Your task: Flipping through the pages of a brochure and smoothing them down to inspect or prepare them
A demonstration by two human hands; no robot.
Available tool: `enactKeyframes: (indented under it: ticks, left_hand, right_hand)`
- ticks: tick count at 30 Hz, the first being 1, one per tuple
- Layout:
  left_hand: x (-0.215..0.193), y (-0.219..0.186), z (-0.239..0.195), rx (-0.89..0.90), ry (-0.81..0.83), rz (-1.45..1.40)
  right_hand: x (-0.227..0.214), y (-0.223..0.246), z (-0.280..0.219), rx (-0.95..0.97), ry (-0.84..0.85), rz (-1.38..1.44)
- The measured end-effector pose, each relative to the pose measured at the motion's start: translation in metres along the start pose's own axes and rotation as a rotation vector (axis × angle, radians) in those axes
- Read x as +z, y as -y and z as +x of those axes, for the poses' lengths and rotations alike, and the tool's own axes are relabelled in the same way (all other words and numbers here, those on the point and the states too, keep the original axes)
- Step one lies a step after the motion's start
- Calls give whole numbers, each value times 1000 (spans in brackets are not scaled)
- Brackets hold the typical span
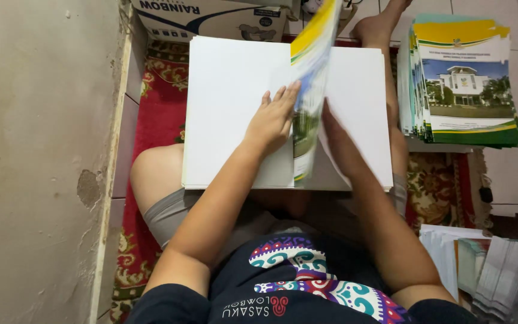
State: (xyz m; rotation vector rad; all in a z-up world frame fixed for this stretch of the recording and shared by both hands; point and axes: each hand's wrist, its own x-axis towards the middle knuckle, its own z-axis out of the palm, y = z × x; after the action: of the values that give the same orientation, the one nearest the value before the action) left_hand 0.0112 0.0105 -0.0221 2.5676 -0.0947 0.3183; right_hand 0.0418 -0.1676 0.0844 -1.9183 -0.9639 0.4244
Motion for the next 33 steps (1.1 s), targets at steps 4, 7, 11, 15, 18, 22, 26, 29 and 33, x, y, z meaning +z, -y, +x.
enactKeyframes:
  ticks: [4,7,11,15,18,22,26,29,33]
  left_hand:
    - [-38,16,-22,-95,-50,-452]
    - [-65,23,-41,-131,-143,-816]
    - [-110,33,-75,-200,-273,-1307]
    - [-163,21,-92,-249,-420,-1791]
    - [-221,-23,-99,-297,-305,-1168]
    - [-155,-42,-71,-397,-129,-195]
    - [-54,-34,-45,-348,72,196]
    - [-38,-31,-45,-335,112,311]
    - [-25,-19,-49,-253,43,399]
  right_hand:
    - [37,-83,-21,-143,55,41]
    - [49,-62,-19,-122,58,-371]
    - [57,-51,-21,-34,116,-636]
    - [61,-57,-19,-66,110,-727]
    - [61,-43,-18,-81,111,-742]
    - [63,-53,-17,-137,66,-759]
    - [62,-56,-18,-117,81,-757]
    - [64,-55,-12,-58,100,-743]
    - [61,-79,42,-47,29,-761]
